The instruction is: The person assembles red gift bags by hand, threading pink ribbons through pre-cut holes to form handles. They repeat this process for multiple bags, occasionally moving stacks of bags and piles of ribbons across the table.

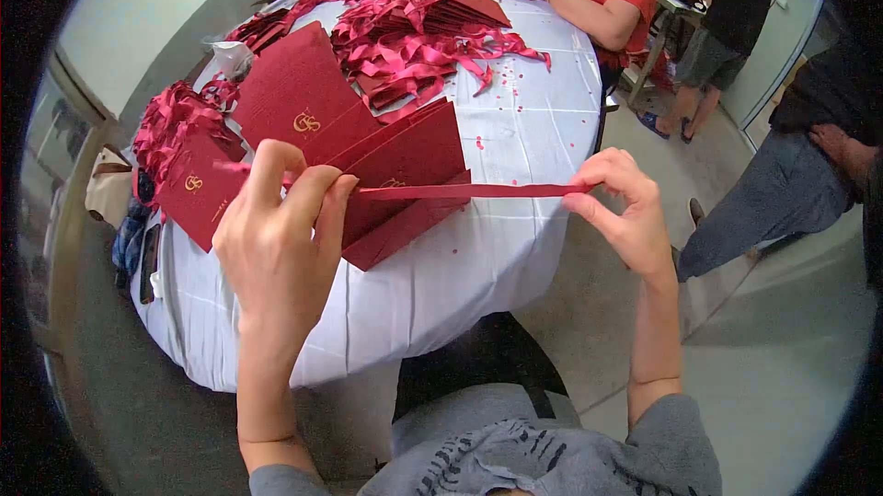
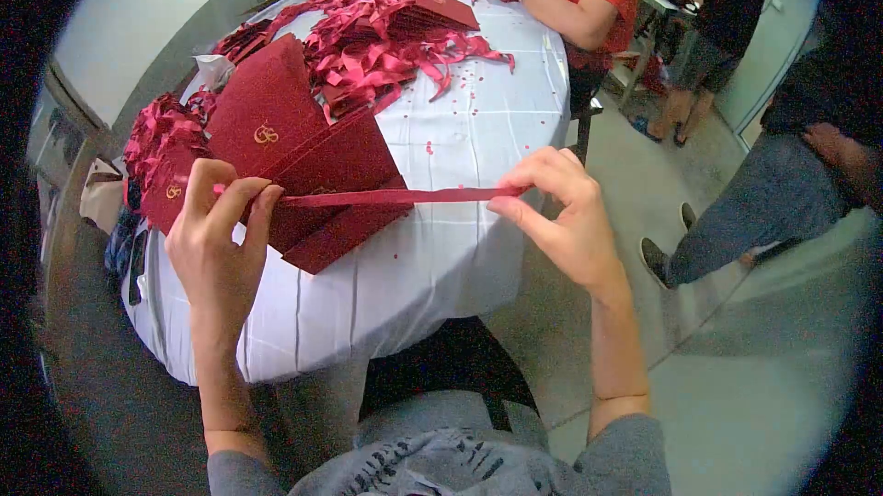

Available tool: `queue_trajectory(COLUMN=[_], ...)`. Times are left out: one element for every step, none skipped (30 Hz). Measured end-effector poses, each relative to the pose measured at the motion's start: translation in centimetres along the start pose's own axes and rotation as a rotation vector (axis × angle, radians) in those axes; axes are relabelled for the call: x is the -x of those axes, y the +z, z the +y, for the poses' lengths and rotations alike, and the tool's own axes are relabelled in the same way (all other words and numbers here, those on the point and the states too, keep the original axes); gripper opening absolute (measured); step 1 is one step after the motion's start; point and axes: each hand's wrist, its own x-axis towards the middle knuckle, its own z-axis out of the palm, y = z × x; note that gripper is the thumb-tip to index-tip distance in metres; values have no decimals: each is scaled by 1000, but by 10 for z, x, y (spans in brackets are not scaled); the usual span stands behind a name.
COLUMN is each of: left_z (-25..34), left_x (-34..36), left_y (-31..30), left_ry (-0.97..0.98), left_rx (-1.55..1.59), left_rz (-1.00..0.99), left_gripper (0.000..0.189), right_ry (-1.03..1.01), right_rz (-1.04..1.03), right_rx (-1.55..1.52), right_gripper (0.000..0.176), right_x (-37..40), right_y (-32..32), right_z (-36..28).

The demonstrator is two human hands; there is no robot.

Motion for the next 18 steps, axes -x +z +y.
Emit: queue_trajectory(left_z=[2,4,7,5,3,5,6,6,4,5,7,8,7,6,6,6,5,5], left_x=[-4,-7,-8,-11,-14,-17,-19,-21,-25,-26,-28,-29,-30,-30,-29,-29,-29,-29], left_y=[-1,-2,-2,3,9,9,14,19,23,26,28,29,28,29,30,31,31,30], left_ry=[67,134,109,159,208,212,177,142,110,101,73,48,44,43,47,51,52,18], left_rx=[-72,-145,-83,-20,43,125,162,199,203,203,224,244,259,259,283,308,311,391], left_rz=[-12,-24,-72,-70,-67,-134,-142,-150,-152,-151,-137,-123,-152,-154,-166,-178,-177,-205], left_gripper=[9,9,16,20,23,25,23,21,17,17,17,17,17,17,17,16,16,16], right_ry=[55,110,112,126,140,142,112,83,84,29,-28,-27,-48,-67,-62,-97,-135,-154], right_rz=[33,67,64,89,113,104,117,129,118,91,65,61,140,221,170,146,121,132], right_rx=[-40,-81,-81,-226,-370,-367,-499,-630,-627,-731,-837,-839,-914,-986,-1049,-1188,-1326,-1468], right_gripper=[11,10,10,11,12,12,13,14,14,14,14,14,14,14,19,21,23,23], right_x=[1,3,5,7,9,11,12,13,14,15,15,13,11,10,8,5,1,-2], right_y=[-1,-1,0,0,1,1,2,1,1,2,2,6,13,18,20,24,31,38], right_z=[-3,-4,-4,-3,-3,-5,-6,-7,-4,0,2,-1,-8,-13,-13,-16,-21,-30])
